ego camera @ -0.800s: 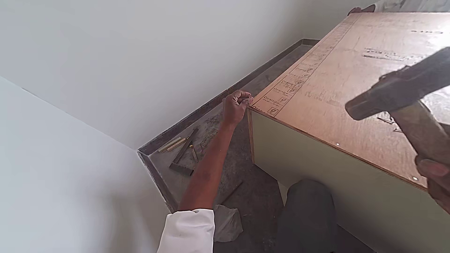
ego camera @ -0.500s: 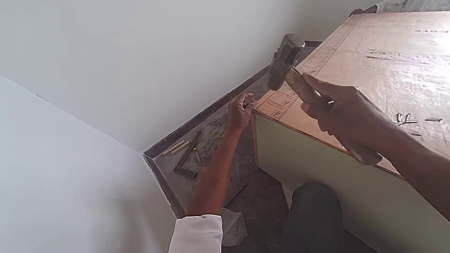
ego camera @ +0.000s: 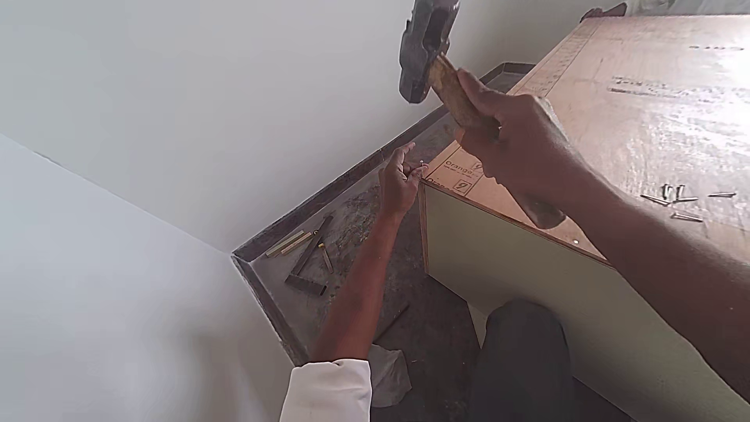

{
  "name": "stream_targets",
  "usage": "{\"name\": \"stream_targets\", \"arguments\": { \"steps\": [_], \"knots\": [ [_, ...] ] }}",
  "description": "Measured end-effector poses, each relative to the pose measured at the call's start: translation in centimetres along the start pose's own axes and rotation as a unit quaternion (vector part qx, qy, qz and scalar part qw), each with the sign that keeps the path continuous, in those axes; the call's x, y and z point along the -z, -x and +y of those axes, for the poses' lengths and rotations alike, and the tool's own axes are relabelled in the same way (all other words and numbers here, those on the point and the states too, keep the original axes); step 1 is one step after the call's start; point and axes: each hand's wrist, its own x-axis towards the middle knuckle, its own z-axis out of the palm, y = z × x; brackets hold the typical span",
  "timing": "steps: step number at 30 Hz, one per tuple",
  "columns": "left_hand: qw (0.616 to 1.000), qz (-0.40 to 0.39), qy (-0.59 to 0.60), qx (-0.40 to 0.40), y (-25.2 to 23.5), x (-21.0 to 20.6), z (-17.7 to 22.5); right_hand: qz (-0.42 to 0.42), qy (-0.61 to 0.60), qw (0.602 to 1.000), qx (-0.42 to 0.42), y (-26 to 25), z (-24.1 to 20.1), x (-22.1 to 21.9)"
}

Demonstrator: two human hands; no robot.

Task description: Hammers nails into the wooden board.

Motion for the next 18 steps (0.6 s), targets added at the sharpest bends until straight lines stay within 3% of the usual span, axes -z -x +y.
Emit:
{"name": "stream_targets", "arguments": {
  "steps": [2,6,7,9,13,15,18],
  "knots": [
    [1.000,0.003,-0.009,0.000,0.0,0.2,0.3,0.018,0.011,0.999,0.027,0.1,0.4,-1.0],
    [0.999,0.006,-0.034,-0.006,0.2,0.1,0.3,-0.174,0.085,0.980,-0.055,-0.4,1.0,-2.0],
    [0.999,0.006,-0.034,-0.009,0.1,0.0,0.2,-0.178,0.084,0.978,-0.064,-0.6,0.9,-1.6],
    [1.000,0.009,-0.027,-0.009,0.0,0.0,0.2,-0.141,0.068,0.986,-0.057,-0.4,0.4,-0.7],
    [1.000,0.013,-0.020,-0.003,0.2,-0.2,0.1,0.013,0.029,0.999,0.007,1.0,0.5,-1.3],
    [1.000,0.016,-0.017,-0.008,0.2,-0.2,0.1,0.029,0.032,0.999,0.016,1.3,1.2,-2.6],
    [1.000,0.019,-0.017,-0.014,0.4,-0.3,0.0,-0.133,0.054,0.987,-0.078,0.4,1.9,-3.0]
  ]
}}
